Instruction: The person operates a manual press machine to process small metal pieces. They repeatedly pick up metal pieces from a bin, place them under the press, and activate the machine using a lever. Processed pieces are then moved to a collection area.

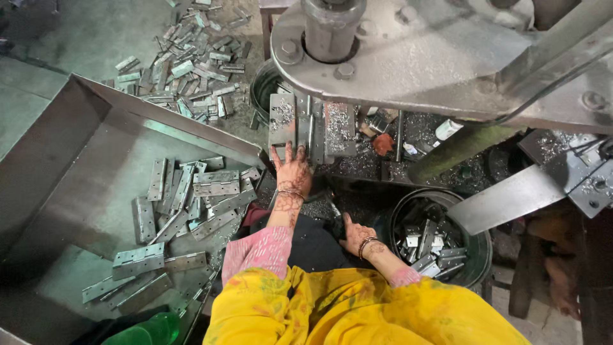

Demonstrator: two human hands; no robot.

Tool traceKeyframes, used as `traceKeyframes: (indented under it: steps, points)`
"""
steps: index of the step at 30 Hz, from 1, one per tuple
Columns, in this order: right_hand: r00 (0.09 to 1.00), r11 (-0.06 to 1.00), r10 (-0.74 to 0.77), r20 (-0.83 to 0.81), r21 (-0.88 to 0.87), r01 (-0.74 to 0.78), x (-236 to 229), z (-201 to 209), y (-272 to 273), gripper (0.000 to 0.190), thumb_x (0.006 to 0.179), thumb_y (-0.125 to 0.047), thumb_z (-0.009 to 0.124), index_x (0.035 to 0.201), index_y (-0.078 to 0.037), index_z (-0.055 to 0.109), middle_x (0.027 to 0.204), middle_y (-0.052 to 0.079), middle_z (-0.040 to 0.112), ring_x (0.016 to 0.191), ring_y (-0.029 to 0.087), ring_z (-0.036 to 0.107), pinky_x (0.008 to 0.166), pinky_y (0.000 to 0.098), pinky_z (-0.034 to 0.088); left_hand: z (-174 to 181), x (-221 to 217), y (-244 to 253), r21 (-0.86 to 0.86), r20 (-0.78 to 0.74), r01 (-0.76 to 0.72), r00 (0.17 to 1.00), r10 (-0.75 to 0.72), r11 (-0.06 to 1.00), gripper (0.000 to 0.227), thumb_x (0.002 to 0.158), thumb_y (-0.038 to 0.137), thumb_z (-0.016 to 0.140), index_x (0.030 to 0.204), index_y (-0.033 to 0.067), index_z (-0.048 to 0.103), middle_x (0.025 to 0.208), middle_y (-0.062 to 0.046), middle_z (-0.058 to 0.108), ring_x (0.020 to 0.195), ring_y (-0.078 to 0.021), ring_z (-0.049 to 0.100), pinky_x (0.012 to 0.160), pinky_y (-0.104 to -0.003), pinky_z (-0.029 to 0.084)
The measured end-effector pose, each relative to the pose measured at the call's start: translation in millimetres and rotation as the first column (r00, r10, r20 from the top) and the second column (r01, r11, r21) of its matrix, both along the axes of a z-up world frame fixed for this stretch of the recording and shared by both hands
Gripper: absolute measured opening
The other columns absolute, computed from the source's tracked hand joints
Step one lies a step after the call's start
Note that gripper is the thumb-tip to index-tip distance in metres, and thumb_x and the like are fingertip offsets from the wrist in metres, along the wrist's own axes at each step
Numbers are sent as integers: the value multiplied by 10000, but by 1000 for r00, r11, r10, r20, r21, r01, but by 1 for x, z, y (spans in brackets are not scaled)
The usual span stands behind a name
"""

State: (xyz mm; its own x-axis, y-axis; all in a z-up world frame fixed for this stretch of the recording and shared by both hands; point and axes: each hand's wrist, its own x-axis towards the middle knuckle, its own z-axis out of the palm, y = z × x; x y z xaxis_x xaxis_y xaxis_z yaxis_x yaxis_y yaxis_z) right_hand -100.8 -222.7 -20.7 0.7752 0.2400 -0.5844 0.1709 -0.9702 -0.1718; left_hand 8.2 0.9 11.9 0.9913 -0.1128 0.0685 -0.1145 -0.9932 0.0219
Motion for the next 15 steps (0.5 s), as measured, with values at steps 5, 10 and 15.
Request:
traceKeyframes:
  steps: [5, 10, 15]
  points:
    - [997, 997, 72, 27, -9, -72, 16, 56, 0, 839, 868, -470, 668, 1542, -106, 326, 1181, 201, 711, 1106, 378, 690, 973, 459, 548, 6, 14, -9, 22, -145, -79, 986, 81, 997, 356, 955, 209, 527, 1240, 147, 732, 1585, -28, 434, 1536, -369, 227, 1156, -782, -18]
    - [993, 993, 113, 26, -25, -112, 18, 50, 4, 883, 868, -472, 679, 1546, -46, 306, 1191, 200, 711, 1130, 355, 687, 979, 450, 546, 23, 34, -17, 24, -104, -137, 985, 138, 990, 327, 931, 223, 566, 1152, 131, 788, 1522, -61, 517, 1525, -386, 256, 1171, -775, -1]
    - [999, 999, 32, 35, 20, -32, 4, 19, 1, 936, 864, -439, 709, 1576, -54, 240, 1199, 190, 703, 1122, 364, 682, 973, 461, 541, 15, 42, -16, 55, -100, -104, 989, 110, 993, 320, 911, 234, 570, 1109, 115, 792, 1503, -92, 508, 1541, -395, 212, 1137, -772, 20]
